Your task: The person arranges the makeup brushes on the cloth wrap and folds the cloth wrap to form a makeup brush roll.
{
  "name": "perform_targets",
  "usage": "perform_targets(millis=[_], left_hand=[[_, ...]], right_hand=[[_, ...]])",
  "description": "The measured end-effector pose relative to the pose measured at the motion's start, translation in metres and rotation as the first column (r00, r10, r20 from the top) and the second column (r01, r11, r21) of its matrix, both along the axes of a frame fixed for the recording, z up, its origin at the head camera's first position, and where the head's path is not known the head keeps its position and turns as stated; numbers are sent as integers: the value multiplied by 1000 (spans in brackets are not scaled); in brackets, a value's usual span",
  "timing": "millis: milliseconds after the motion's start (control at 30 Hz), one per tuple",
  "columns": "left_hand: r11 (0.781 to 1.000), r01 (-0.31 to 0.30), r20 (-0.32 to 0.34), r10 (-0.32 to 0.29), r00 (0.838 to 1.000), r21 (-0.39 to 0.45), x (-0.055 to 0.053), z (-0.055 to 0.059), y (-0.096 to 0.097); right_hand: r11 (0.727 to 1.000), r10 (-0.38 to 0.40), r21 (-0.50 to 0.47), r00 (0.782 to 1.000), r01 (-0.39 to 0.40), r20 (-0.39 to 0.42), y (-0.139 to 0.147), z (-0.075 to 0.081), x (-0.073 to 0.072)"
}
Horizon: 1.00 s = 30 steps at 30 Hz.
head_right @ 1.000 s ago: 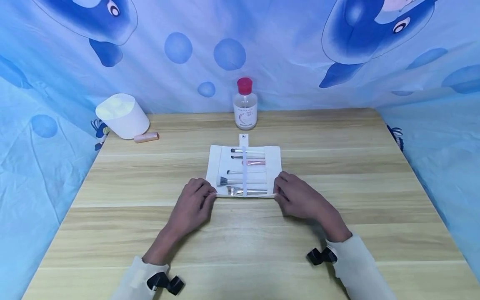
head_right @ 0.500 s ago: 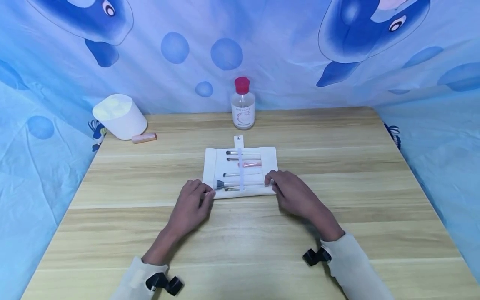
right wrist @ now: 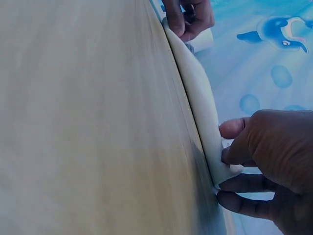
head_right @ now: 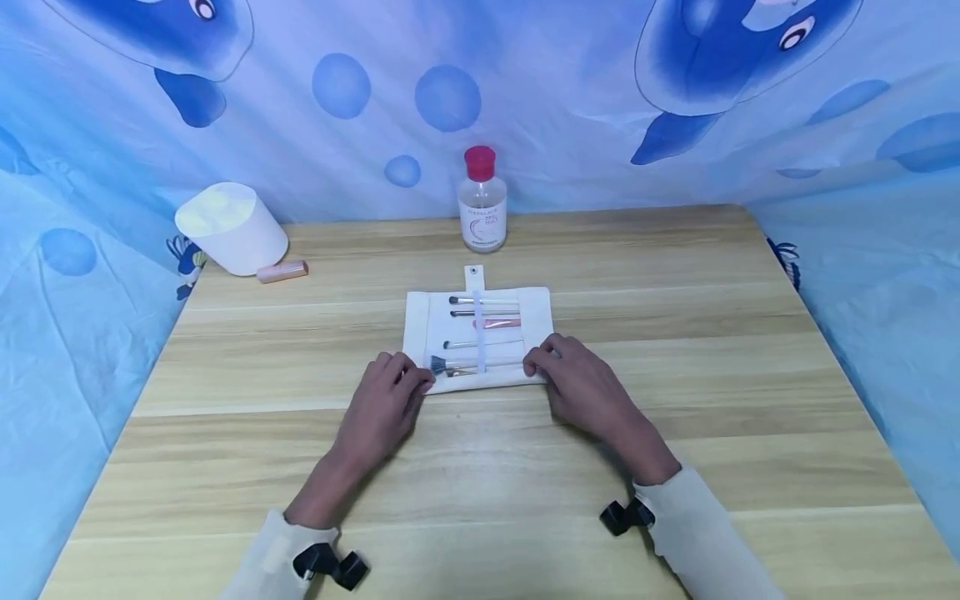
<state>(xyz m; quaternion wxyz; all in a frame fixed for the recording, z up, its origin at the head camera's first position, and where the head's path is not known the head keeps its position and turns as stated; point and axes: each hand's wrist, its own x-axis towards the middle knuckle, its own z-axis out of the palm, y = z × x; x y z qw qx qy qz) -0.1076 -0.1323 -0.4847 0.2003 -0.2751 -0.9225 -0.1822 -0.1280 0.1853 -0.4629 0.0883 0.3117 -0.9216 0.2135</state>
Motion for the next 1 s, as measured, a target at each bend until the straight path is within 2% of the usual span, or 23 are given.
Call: perform_targets(millis=[100,267,367,567,767,1000], left_hand=[[995,66,-35,-69,997,-72,1,1,0],[989,116,-24,-119,993,-88,2,1,2],[990,113,-20,-116,993,-85,2,0,2],[990,97,-46,-102,994,-100,0,1,5],[995,49,-55,-54,997,-90,0,1,7],[998,18,-31,-20,999,-55,-1,-3,6]], right_hand=[[999,22,30,998,-21,-59,-1,1,3],[995,81,79,982,-68,-170,-5,2,4],[991,101,108,972,-80,-212,-7,2,6],[983,122,161,963,-84,-241,-11,4,11],[973,126,217,962,-73,-244,-14,4,14],[973,98,228,968,-44,-231,-18,2,12]])
